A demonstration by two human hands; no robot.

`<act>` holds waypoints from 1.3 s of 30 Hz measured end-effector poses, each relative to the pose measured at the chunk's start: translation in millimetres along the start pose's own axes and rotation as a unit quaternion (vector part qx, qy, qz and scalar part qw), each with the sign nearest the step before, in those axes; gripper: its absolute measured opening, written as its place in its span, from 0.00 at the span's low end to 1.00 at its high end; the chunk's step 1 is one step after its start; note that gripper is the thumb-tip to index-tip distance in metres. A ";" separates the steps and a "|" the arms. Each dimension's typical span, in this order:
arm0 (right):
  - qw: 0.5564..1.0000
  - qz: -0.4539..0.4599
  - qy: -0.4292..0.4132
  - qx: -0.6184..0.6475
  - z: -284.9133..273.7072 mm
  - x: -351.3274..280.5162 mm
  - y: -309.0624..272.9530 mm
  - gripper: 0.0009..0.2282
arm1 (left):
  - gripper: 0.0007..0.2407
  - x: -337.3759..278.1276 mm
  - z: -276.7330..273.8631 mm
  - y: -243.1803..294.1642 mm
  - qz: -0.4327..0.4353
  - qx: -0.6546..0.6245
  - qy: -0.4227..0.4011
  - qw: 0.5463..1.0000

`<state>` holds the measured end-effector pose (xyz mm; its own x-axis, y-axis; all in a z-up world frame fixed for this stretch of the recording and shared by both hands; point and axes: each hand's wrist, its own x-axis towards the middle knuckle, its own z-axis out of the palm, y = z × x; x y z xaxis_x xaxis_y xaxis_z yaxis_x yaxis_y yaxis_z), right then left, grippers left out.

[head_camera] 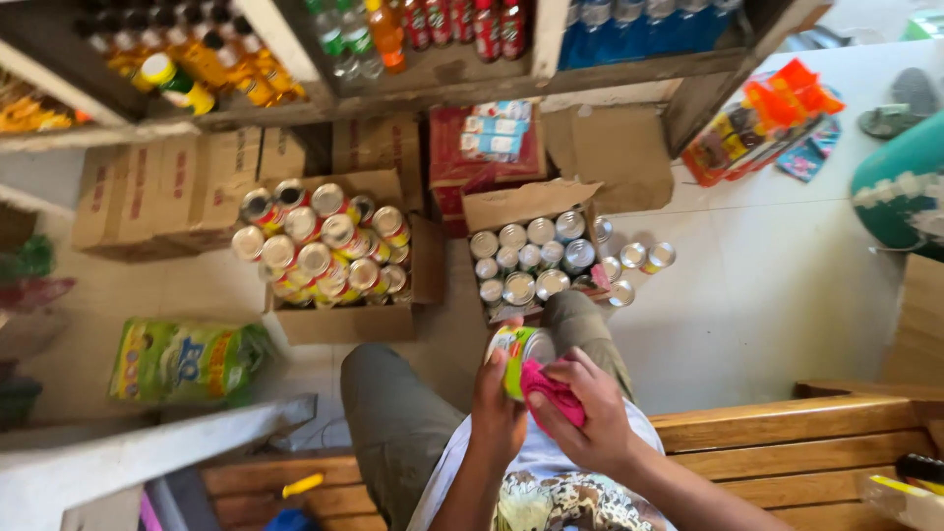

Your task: Wiping dust off canned food items with a pink cloth before organizing them on shelves.

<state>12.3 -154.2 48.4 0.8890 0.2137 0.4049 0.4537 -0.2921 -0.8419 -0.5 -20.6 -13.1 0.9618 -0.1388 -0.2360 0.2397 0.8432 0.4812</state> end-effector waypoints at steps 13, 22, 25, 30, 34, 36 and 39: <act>0.995 0.071 0.070 0.002 -27.9 -5.6 29.6 0.05 | 0.20 8.9 3.9 -18.1 -0.026 0.161 0.024 0.986; 0.999 0.011 -0.009 0.032 -39.3 -18.8 32.2 0.05 | 0.20 31.7 -34.0 -33.1 0.000 0.094 -0.012 0.996; 0.998 0.061 0.003 -0.002 -51.9 -16.0 45.5 0.04 | 0.21 44.0 -67.3 -55.7 0.023 0.136 -0.042 0.990; 0.990 0.088 0.097 -0.042 -60.4 -18.7 50.1 0.05 | 0.22 51.4 -100.1 -101.7 -0.047 0.139 -0.078 0.986; 0.969 0.202 0.134 0.037 -71.6 -34.2 63.7 0.05 | 0.23 75.4 -166.8 -154.0 0.023 0.278 -0.144 0.949; 0.967 0.210 0.138 0.044 -77.4 -43.6 76.2 0.05 | 0.21 92.7 -191.2 -184.3 0.083 0.326 -0.191 0.922; 0.950 0.281 0.131 0.048 -86.8 -59.0 108.1 0.08 | 0.18 108.9 -219.6 -228.8 0.375 0.271 -0.183 0.867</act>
<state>14.2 -279.2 -35.6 0.9797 -0.1931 -0.0536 -0.0932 -0.2024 -0.9749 20.4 -114.5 -334.3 0.8273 0.1038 0.5521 -0.5408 0.4133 0.7326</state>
